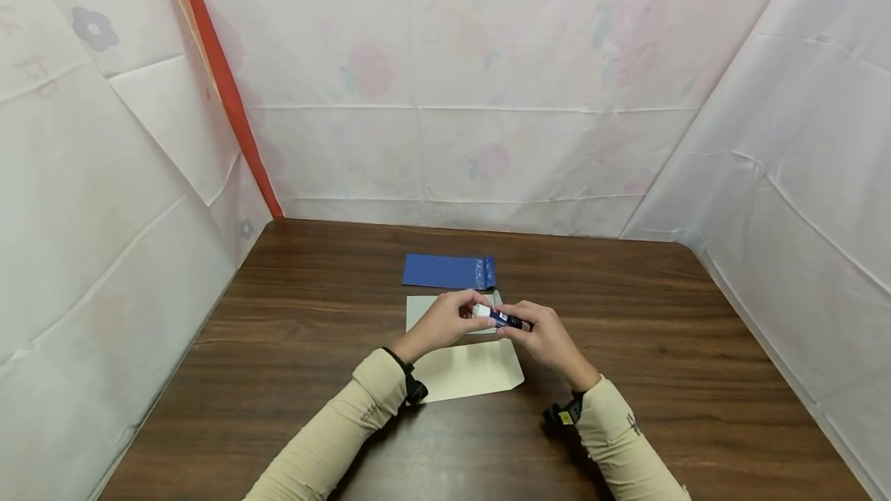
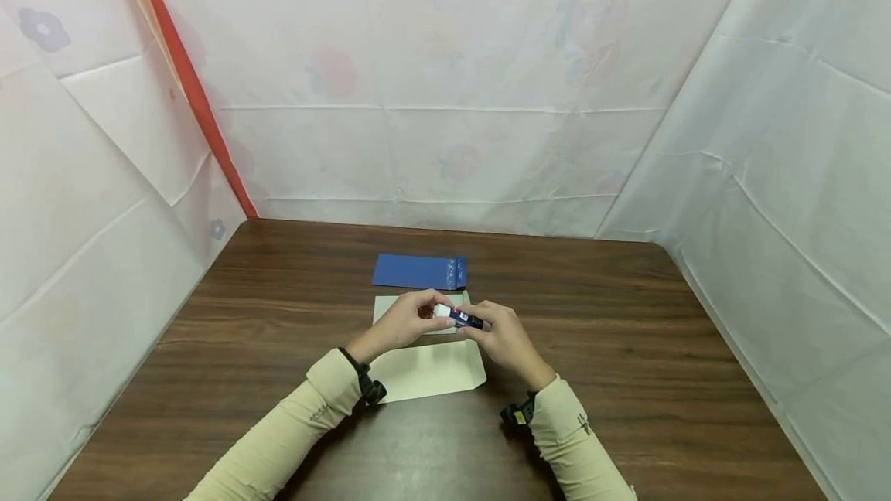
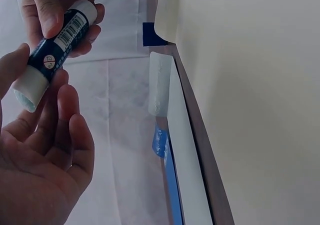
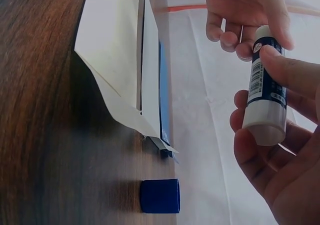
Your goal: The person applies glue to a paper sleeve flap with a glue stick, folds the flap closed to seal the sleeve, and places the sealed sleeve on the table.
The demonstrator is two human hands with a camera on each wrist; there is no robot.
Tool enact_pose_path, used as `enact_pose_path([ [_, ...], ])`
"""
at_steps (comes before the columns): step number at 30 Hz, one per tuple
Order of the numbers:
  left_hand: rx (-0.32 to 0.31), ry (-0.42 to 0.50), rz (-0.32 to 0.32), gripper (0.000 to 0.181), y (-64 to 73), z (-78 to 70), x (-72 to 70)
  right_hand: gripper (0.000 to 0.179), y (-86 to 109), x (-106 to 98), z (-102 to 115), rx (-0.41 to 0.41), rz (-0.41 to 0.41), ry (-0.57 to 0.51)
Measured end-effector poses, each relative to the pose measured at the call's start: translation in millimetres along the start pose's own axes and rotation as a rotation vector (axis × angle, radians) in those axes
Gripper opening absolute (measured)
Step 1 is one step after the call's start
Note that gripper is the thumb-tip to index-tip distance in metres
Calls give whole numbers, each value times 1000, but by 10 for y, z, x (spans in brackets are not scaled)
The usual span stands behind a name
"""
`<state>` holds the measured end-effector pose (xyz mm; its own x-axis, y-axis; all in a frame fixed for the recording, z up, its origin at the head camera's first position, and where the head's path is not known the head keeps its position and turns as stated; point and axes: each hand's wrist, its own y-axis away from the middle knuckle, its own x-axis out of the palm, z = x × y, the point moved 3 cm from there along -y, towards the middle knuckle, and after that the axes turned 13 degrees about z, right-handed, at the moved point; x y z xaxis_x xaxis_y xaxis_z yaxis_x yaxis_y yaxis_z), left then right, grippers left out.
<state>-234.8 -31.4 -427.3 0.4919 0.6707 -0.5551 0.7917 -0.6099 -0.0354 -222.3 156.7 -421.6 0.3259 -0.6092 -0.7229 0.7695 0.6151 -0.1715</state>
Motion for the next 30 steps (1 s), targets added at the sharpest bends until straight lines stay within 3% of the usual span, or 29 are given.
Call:
enact_pose_path([
  [11,13,38,-1,26,22,-3,-17,32,3,10,0,-20,-25,-10],
  [30,-8,72,-54,24,46,63,-41,31,48,7,-60,67,-20,-28],
])
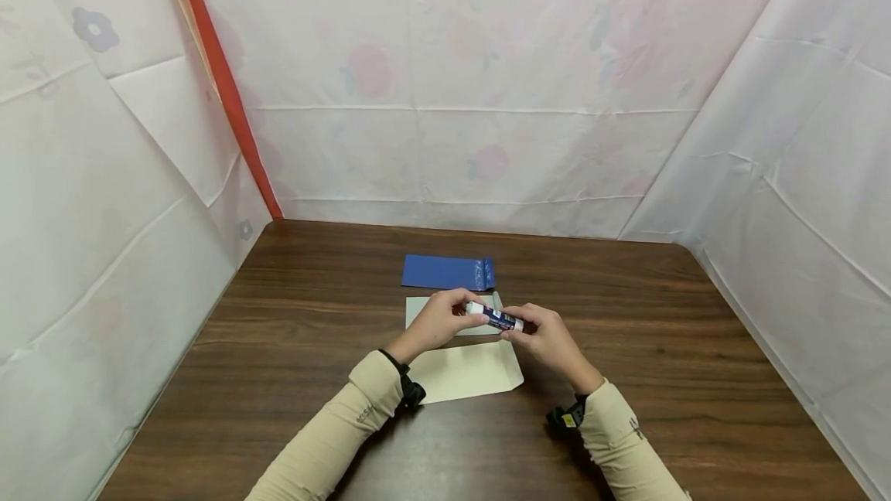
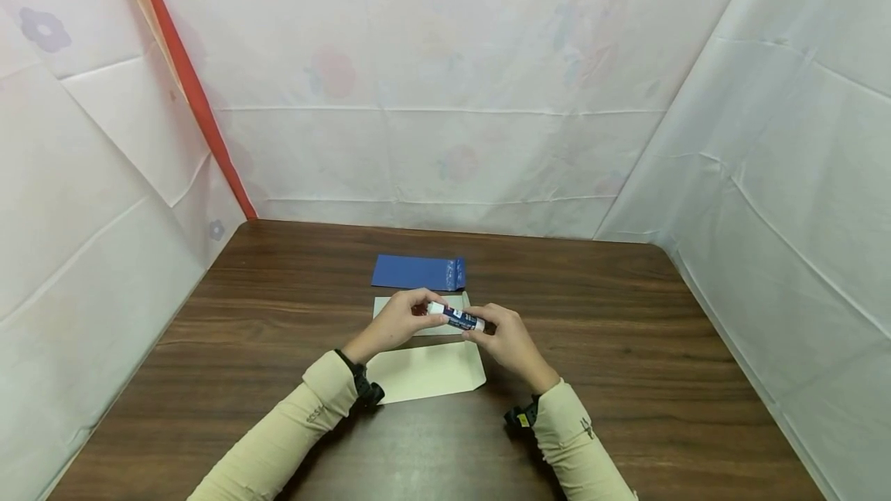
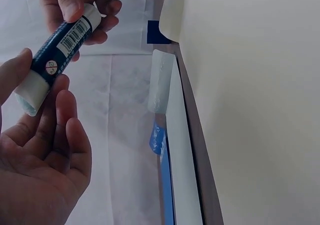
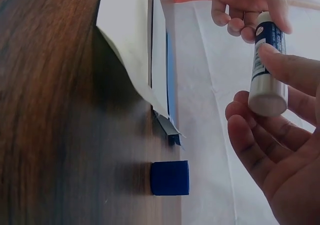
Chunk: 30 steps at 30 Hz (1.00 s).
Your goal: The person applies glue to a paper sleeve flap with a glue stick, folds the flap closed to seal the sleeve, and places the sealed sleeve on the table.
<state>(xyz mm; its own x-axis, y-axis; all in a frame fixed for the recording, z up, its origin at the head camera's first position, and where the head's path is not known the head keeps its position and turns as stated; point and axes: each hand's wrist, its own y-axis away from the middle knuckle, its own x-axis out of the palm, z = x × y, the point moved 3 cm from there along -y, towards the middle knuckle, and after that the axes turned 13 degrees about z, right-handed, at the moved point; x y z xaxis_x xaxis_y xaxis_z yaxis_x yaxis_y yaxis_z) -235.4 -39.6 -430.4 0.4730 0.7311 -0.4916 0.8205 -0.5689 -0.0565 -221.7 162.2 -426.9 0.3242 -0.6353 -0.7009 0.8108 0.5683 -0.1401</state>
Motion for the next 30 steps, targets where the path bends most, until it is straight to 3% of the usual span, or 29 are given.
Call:
enact_pose_path([
  [13,5,47,-18,24,9,53,-28,29,12,-4,-55,-9,-24,32],
  [25,0,78,-26,29,25,48,-40,23,53,-31,-89,66,-62,-81],
  [30,-13,98,-22,26,21,68,-44,18,55,-47,-33,60,-53,-95],
])
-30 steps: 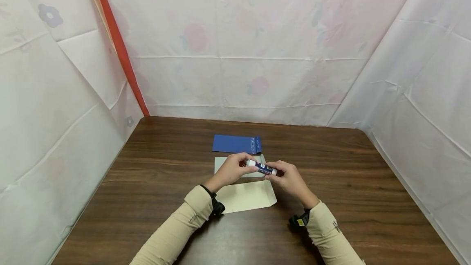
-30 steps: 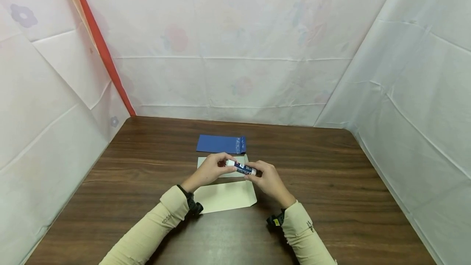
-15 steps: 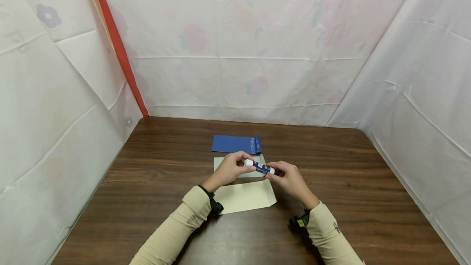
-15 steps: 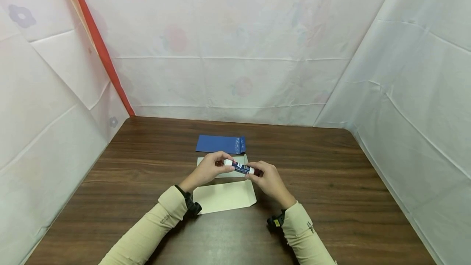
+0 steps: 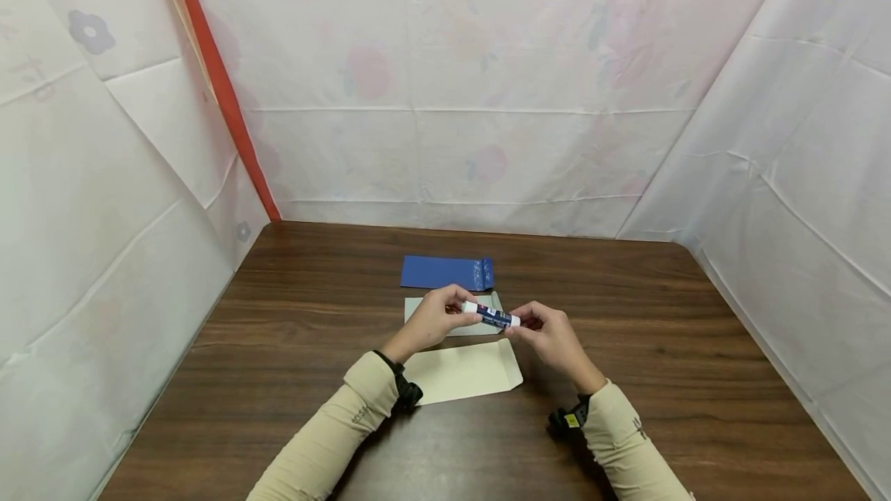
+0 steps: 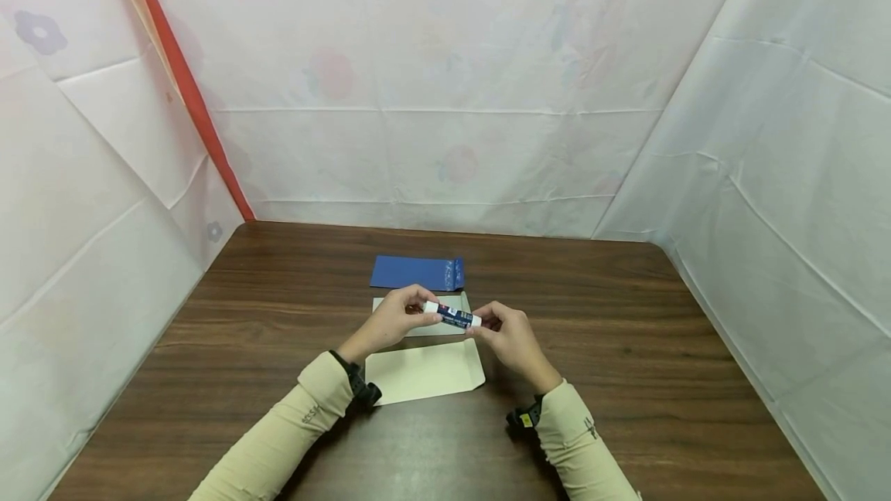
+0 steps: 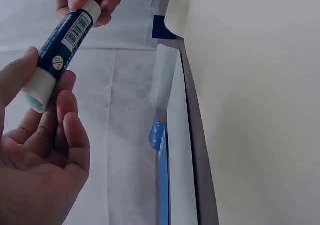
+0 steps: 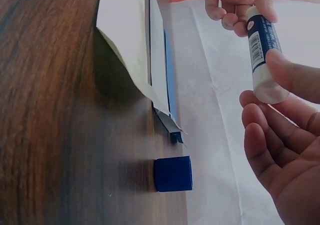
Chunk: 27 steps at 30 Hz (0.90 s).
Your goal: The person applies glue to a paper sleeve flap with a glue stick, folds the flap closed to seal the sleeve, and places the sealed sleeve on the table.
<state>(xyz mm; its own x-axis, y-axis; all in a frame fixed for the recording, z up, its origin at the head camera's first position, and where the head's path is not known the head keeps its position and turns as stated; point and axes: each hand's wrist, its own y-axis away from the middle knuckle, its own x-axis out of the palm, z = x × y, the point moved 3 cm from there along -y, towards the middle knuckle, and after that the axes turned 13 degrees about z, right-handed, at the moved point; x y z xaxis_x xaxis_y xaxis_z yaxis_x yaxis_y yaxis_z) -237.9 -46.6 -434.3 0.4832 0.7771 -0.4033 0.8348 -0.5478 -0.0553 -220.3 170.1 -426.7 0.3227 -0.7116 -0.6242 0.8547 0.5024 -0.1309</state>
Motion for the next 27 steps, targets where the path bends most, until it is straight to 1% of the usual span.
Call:
enact_pose_path([
  [2,-12,11,2,24,-5,14,2,18,2,2,-13,-11,9,-8],
  [3,-17,16,4,24,-7,20,4,18,-2,11,-66,-16,13,-15],
  [7,-16,24,20,23,-9,23,15,16,10,21,-98,-9,37,-49],
  [10,-6,25,26,23,-6,18,17,19,11,28,-127,10,60,-79],
  [15,-1,27,11,23,9,7,14,26,1,48,-155,32,89,-102],
  [20,2,12,-4,24,14,-5,13,25,-1,45,-163,17,73,-156],
  [23,1,1,-13,23,12,-6,-1,28,-14,35,-163,6,67,-180],
  [25,1,0,-14,23,5,-3,-11,27,-29,26,-163,-1,64,-173],
  [27,-3,3,-12,23,-2,3,-21,24,-40,19,-160,-8,61,-144],
])
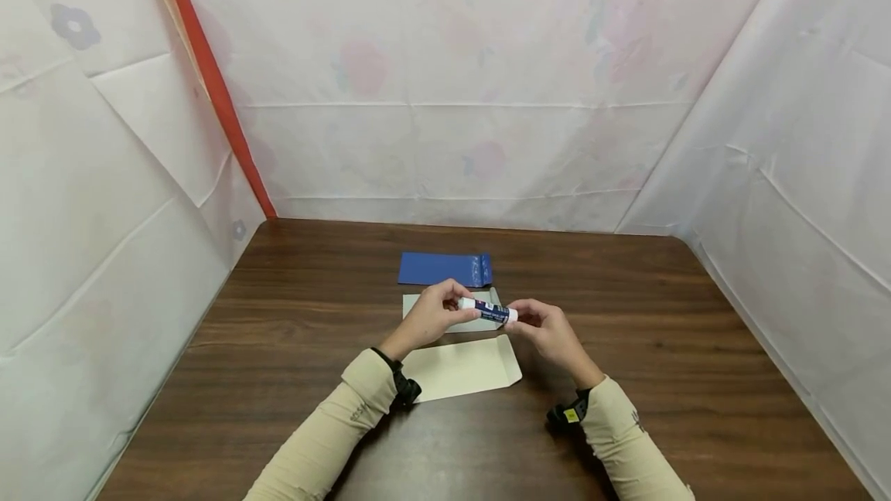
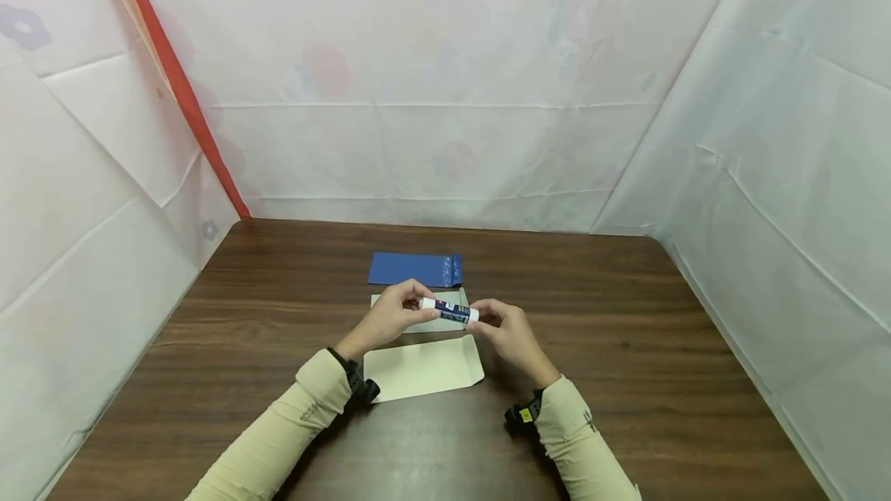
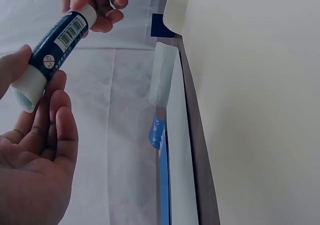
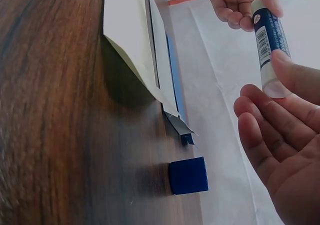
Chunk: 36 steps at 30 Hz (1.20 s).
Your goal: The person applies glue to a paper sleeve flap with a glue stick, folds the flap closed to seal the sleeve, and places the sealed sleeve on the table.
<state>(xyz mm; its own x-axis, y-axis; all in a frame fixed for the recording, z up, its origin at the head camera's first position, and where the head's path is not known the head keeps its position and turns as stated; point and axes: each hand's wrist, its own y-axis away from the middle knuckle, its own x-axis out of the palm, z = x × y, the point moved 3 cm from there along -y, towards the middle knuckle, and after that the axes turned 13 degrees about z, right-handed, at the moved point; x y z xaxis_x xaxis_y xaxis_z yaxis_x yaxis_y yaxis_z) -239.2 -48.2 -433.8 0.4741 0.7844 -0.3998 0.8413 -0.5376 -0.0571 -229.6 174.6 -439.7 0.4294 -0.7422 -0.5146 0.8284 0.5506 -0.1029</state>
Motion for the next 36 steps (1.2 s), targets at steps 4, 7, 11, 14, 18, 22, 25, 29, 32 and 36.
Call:
enact_pose_path([
  [4,-3,6,11,23,-10,-6,-6,21,0,-7,0,-14,12,73],
  [7,4,9,18,24,-8,-28,-8,19,2,5,-10,-3,59,80],
  [11,8,6,26,25,4,-54,-4,27,-2,31,-24,39,137,55],
  [14,8,7,27,25,13,-49,8,37,-5,46,-36,57,173,36],
  [18,8,23,10,26,17,-27,22,34,-1,35,-35,81,137,-14],
  [22,5,39,-19,26,13,-7,24,25,4,3,0,64,50,-54],
  [25,2,41,-26,26,8,-4,18,30,2,-17,38,16,2,-72],
  [29,1,33,-13,25,10,-34,5,28,18,-33,62,-11,-29,-53],
  [32,1,31,1,24,20,-54,-3,22,33,-28,57,3,3,-15],
  [36,16,48,18,23,33,-67,5,28,22,-3,32,35,77,-9],
])
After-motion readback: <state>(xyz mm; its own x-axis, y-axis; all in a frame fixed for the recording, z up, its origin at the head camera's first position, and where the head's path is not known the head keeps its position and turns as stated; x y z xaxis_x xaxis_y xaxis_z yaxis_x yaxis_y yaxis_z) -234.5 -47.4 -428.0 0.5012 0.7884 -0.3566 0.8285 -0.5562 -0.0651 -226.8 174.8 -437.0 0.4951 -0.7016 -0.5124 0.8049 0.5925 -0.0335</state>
